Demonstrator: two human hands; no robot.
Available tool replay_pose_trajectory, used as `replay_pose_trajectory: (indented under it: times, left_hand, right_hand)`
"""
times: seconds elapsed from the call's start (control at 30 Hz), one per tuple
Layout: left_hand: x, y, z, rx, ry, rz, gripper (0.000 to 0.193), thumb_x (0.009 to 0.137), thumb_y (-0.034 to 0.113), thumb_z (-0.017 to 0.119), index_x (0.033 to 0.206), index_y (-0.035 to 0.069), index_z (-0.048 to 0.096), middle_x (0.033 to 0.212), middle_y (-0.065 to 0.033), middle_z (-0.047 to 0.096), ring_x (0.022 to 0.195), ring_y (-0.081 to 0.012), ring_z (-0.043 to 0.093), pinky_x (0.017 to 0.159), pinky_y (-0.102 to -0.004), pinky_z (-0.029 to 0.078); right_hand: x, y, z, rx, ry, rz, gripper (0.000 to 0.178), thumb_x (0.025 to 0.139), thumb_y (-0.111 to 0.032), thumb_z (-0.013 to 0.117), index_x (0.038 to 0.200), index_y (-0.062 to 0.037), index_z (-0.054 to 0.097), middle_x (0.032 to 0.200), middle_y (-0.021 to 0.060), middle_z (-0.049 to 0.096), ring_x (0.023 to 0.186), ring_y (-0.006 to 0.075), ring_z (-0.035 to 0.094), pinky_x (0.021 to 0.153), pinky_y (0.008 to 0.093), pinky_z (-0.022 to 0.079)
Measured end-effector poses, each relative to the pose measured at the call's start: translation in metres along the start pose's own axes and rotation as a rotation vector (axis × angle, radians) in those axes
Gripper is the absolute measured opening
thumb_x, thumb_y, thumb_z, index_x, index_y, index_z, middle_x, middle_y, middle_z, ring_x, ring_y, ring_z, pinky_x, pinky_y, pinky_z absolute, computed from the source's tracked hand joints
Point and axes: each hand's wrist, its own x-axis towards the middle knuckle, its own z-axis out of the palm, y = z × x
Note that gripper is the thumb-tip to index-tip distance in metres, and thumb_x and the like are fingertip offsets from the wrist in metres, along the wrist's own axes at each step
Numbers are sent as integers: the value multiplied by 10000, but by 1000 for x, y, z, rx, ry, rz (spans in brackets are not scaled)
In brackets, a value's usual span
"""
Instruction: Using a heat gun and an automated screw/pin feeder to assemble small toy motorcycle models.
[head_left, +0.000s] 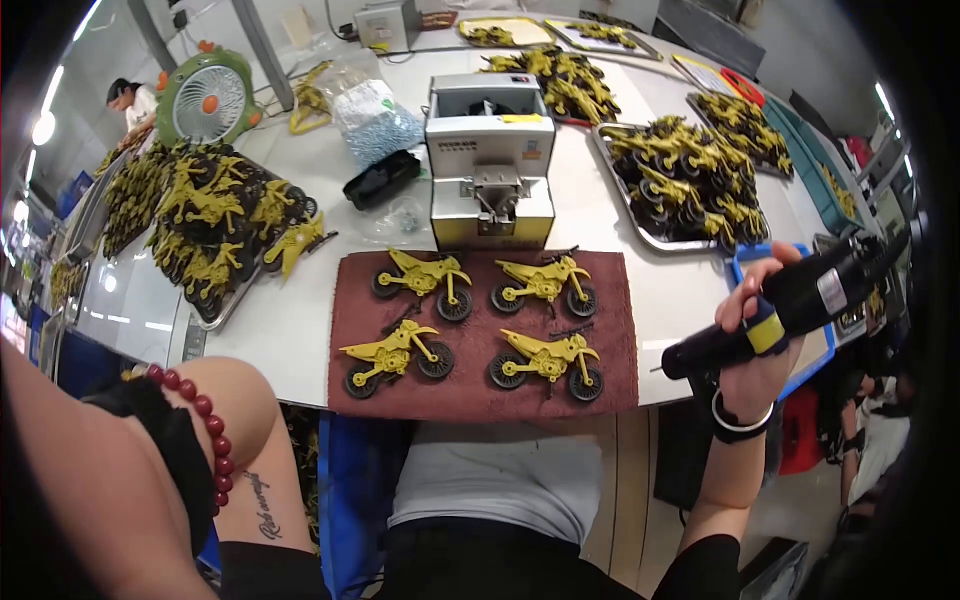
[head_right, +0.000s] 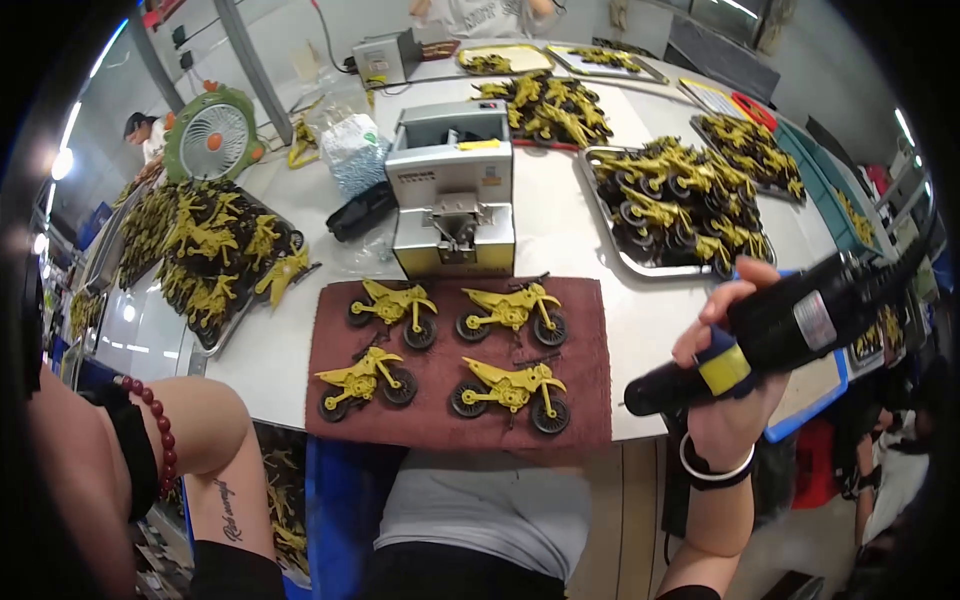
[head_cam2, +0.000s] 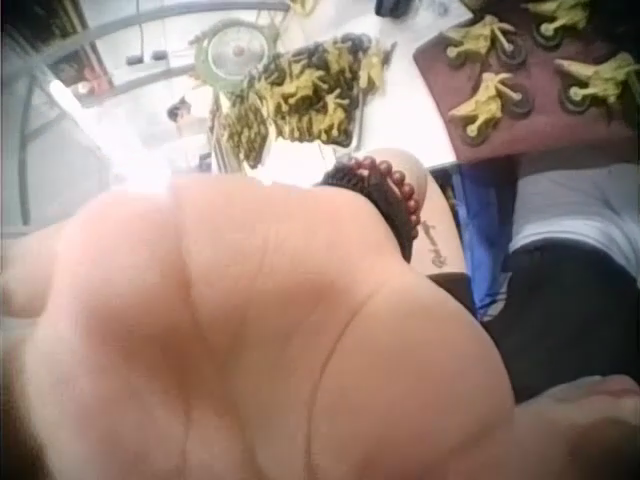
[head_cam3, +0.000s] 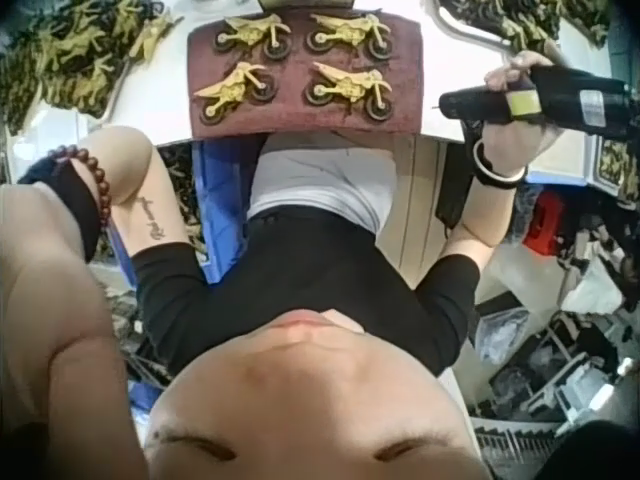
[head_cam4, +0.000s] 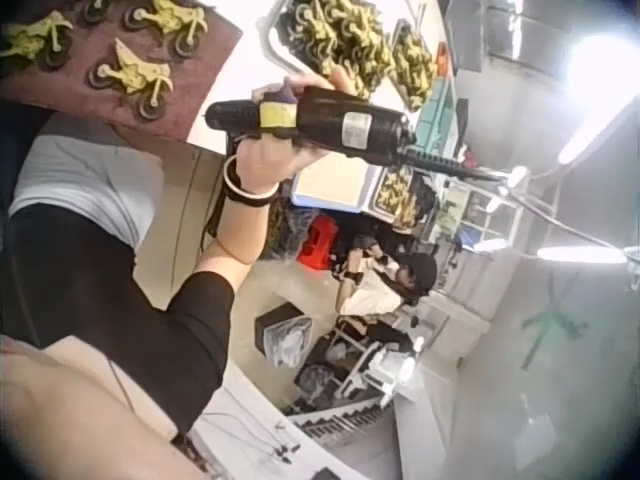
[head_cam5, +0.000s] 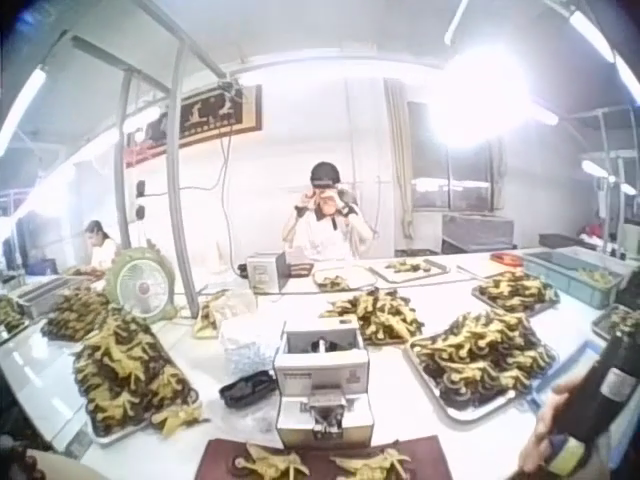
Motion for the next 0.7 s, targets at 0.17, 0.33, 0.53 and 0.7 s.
replay_pose_trajectory:
  times: [0.17, 0.33, 0.53, 0.7]
  left_hand:
    - [-5, -41, 7, 110, -257, 39, 420, 755, 193, 569, 1060, -90, 510, 1172, -162, 492, 1100, -218, 472, 1008, -373, 303]
    - [-9, -37, 169, -263, -376, -360, 311, 719, 104, 607, 998, -27, 564, 931, -151, 605, 884, -277, 583, 812, -356, 449]
    - [-53, -61, 260, -210, -649, -260, 358, 759, 182, 623, 1055, -7, 554, 988, -153, 598, 927, -307, 567, 810, -374, 462]
    - [-76, -60, 274, -197, -554, -308, 337, 781, 238, 629, 1042, 29, 587, 959, -109, 594, 874, -271, 572, 765, -355, 470]
  right_hand:
    - [7, 11, 6, -3, 6, -6, 431, 811, -83, 579, 1186, 28, 398, 932, 111, 497, 655, 148, 564, 605, 252, 482]
    - [11, 20, 6, 10, 3, 24, 417, 790, -80, 573, 1155, 46, 414, 941, 136, 499, 631, 146, 569, 567, 236, 470]
    - [24, 36, 39, -54, -34, 43, 246, 774, -21, 584, 993, 41, 489, 854, 108, 556, 615, 123, 577, 531, 223, 475]
    - [20, 48, 35, -226, -41, 233, 317, 654, 29, 703, 918, -5, 529, 801, 61, 596, 683, 107, 584, 615, 224, 481]
